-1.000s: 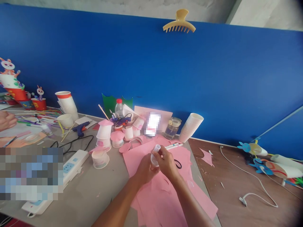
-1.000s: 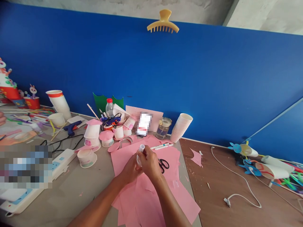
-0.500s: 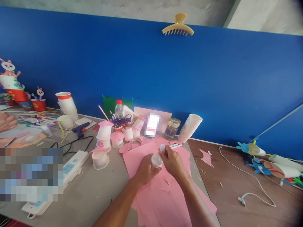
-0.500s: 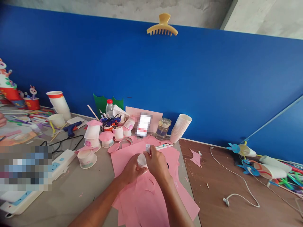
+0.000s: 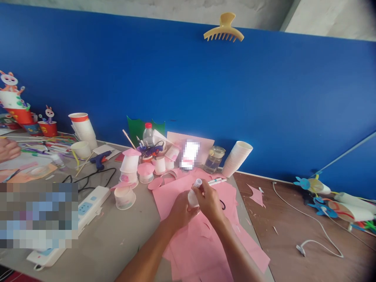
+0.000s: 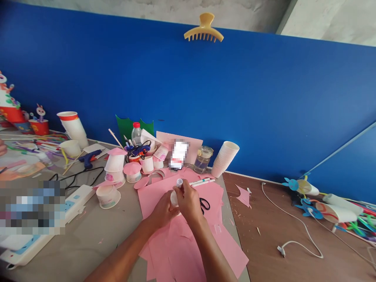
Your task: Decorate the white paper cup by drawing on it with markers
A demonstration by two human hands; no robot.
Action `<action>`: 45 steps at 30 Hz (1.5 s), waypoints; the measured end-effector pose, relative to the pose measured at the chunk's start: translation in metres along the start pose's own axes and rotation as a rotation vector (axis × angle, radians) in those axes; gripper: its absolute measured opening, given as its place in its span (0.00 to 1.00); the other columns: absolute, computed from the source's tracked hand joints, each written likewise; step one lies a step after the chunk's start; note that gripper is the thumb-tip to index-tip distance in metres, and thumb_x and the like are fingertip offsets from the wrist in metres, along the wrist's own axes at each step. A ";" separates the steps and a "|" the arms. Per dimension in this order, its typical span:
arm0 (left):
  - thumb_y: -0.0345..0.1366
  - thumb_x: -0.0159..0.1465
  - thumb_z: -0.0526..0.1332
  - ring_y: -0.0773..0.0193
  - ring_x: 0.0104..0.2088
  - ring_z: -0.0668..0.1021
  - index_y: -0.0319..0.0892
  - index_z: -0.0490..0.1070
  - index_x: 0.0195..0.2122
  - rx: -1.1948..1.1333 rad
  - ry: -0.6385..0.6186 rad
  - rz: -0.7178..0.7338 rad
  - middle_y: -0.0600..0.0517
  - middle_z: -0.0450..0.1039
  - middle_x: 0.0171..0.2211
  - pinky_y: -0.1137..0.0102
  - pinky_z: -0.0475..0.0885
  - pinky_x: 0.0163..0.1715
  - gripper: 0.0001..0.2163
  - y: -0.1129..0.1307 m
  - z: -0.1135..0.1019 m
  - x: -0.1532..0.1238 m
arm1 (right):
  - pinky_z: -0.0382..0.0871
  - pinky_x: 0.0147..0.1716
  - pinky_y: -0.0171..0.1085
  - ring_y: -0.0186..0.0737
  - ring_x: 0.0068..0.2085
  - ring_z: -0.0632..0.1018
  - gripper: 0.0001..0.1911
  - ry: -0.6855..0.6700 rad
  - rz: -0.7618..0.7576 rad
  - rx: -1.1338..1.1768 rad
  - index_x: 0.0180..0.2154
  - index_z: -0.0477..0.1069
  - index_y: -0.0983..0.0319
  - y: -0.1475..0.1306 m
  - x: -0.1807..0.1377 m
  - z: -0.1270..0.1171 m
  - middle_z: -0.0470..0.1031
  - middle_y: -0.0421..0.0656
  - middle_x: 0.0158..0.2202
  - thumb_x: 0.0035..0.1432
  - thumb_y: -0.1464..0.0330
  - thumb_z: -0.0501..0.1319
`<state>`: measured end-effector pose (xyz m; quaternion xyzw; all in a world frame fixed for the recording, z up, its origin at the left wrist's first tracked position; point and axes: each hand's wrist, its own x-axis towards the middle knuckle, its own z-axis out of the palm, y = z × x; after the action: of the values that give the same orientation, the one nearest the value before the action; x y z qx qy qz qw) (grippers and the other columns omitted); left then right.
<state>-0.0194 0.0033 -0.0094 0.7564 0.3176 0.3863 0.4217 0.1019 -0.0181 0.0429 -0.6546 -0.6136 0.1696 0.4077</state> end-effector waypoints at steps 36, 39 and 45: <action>0.30 0.56 0.61 0.65 0.28 0.67 0.42 0.66 0.29 0.030 -0.053 -0.002 0.55 0.67 0.26 0.71 0.62 0.26 0.03 -0.001 0.001 -0.002 | 0.54 0.23 0.32 0.36 0.24 0.67 0.10 -0.210 0.068 -0.131 0.25 0.58 0.57 -0.015 -0.007 -0.022 0.68 0.37 0.22 0.57 0.64 0.55; 0.27 0.54 0.60 0.64 0.30 0.70 0.41 0.68 0.34 0.041 -0.025 0.044 0.53 0.71 0.31 0.70 0.65 0.29 0.06 0.001 0.001 -0.001 | 0.55 0.24 0.32 0.36 0.24 0.68 0.08 -0.128 0.023 -0.113 0.27 0.59 0.57 -0.014 -0.006 -0.008 0.68 0.37 0.22 0.58 0.65 0.53; 0.32 0.56 0.63 0.64 0.29 0.70 0.41 0.67 0.32 0.068 -0.034 0.008 0.53 0.70 0.29 0.70 0.65 0.29 0.05 -0.005 0.002 0.000 | 0.53 0.26 0.33 0.39 0.26 0.71 0.06 -0.057 0.019 -0.246 0.31 0.61 0.58 -0.012 -0.001 -0.010 0.71 0.40 0.25 0.60 0.65 0.53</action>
<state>-0.0185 0.0042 -0.0146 0.7781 0.3203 0.3639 0.3994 0.1008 -0.0236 0.0579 -0.7005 -0.6348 0.1155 0.3050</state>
